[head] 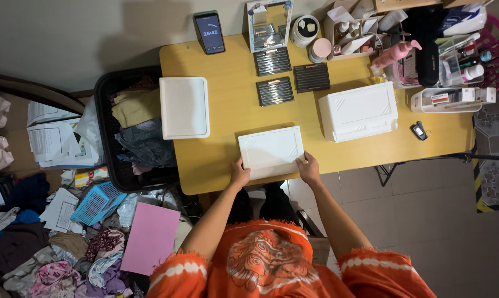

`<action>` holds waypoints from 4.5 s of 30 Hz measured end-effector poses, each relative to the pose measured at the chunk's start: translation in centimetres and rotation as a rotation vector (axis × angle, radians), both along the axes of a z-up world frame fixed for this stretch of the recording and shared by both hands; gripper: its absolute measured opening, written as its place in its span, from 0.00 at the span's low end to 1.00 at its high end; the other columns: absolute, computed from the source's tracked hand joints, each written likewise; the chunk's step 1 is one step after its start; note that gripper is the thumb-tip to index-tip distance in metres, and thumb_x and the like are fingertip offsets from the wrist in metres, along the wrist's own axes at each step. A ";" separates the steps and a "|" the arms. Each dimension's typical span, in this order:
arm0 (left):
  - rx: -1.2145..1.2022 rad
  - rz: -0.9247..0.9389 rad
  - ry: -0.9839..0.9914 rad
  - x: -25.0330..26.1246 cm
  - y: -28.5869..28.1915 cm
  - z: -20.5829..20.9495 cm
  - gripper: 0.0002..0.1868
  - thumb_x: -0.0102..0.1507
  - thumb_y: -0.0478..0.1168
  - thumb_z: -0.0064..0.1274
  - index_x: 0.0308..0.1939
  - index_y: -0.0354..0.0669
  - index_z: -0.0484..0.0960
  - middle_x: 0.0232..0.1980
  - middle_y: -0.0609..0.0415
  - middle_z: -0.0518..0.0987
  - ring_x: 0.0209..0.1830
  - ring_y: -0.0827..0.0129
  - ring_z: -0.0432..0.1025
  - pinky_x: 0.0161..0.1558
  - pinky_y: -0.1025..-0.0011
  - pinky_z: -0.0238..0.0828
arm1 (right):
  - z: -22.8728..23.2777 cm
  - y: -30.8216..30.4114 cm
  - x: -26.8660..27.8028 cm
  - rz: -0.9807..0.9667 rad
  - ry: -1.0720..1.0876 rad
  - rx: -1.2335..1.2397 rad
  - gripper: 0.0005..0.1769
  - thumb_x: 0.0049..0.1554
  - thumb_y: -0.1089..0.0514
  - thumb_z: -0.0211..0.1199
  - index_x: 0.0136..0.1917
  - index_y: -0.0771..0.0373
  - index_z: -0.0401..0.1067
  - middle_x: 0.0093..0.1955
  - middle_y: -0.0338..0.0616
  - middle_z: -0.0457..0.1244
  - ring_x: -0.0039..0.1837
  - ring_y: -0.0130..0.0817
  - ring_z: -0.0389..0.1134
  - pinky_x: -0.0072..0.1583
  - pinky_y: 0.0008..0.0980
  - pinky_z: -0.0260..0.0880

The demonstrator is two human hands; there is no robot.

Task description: The person assembles white plastic containers by hand on a cluttered table. They repeatedly open, fold, and snap the container walls into place, then close the lids. The person handles multiple identical containers one at a time, stacking them after assembly.

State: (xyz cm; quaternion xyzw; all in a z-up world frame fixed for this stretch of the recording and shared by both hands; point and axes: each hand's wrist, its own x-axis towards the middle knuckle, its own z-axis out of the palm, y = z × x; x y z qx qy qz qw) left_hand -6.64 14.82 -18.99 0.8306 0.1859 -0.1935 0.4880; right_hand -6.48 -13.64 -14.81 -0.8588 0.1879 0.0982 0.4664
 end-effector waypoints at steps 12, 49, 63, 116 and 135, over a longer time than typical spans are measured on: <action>0.088 0.092 -0.090 -0.6 -1.0 1.1 0.18 0.56 0.33 0.56 0.49 0.29 0.80 0.44 0.37 0.81 0.45 0.46 0.77 0.49 0.57 0.74 | -0.2 0.9 -0.5 -0.022 -0.083 -0.238 0.25 0.53 0.59 0.71 0.61 0.74 0.72 0.56 0.62 0.64 0.57 0.55 0.67 0.60 0.44 0.68; 0.098 -0.032 -0.488 8.9 1.9 6.9 0.16 0.68 0.40 0.52 0.56 0.33 0.80 0.45 0.35 0.82 0.45 0.46 0.79 0.47 0.56 0.75 | 5.7 0.3 9.2 0.007 -0.232 0.297 0.40 0.61 0.65 0.59 0.81 0.69 0.46 0.70 0.57 0.61 0.61 0.38 0.66 0.60 0.34 0.70; 0.163 0.018 -0.498 8.6 0.8 6.8 0.18 0.68 0.42 0.51 0.57 0.32 0.79 0.51 0.34 0.82 0.50 0.46 0.78 0.51 0.57 0.74 | 6.9 -1.1 7.5 0.125 -0.288 0.229 0.44 0.59 0.65 0.61 0.81 0.68 0.41 0.70 0.59 0.60 0.58 0.39 0.69 0.57 0.36 0.72; -0.683 0.020 0.441 2.4 1.2 1.8 0.43 0.69 0.70 0.20 0.81 0.51 0.48 0.82 0.45 0.53 0.79 0.49 0.52 0.76 0.49 0.45 | 5.9 11.0 1.3 0.206 -0.116 0.033 0.23 0.56 0.56 0.67 0.62 0.70 0.74 0.46 0.55 0.70 0.44 0.42 0.74 0.49 0.38 0.73; -0.227 -0.115 -0.050 6.4 3.6 1.1 0.26 0.70 0.36 0.43 0.73 0.40 0.68 0.53 0.43 0.83 0.46 0.66 0.78 0.48 0.69 0.73 | 5.7 16.1 4.4 0.227 -0.020 0.227 0.22 0.52 0.66 0.56 0.60 0.69 0.74 0.47 0.54 0.71 0.48 0.39 0.73 0.54 0.37 0.71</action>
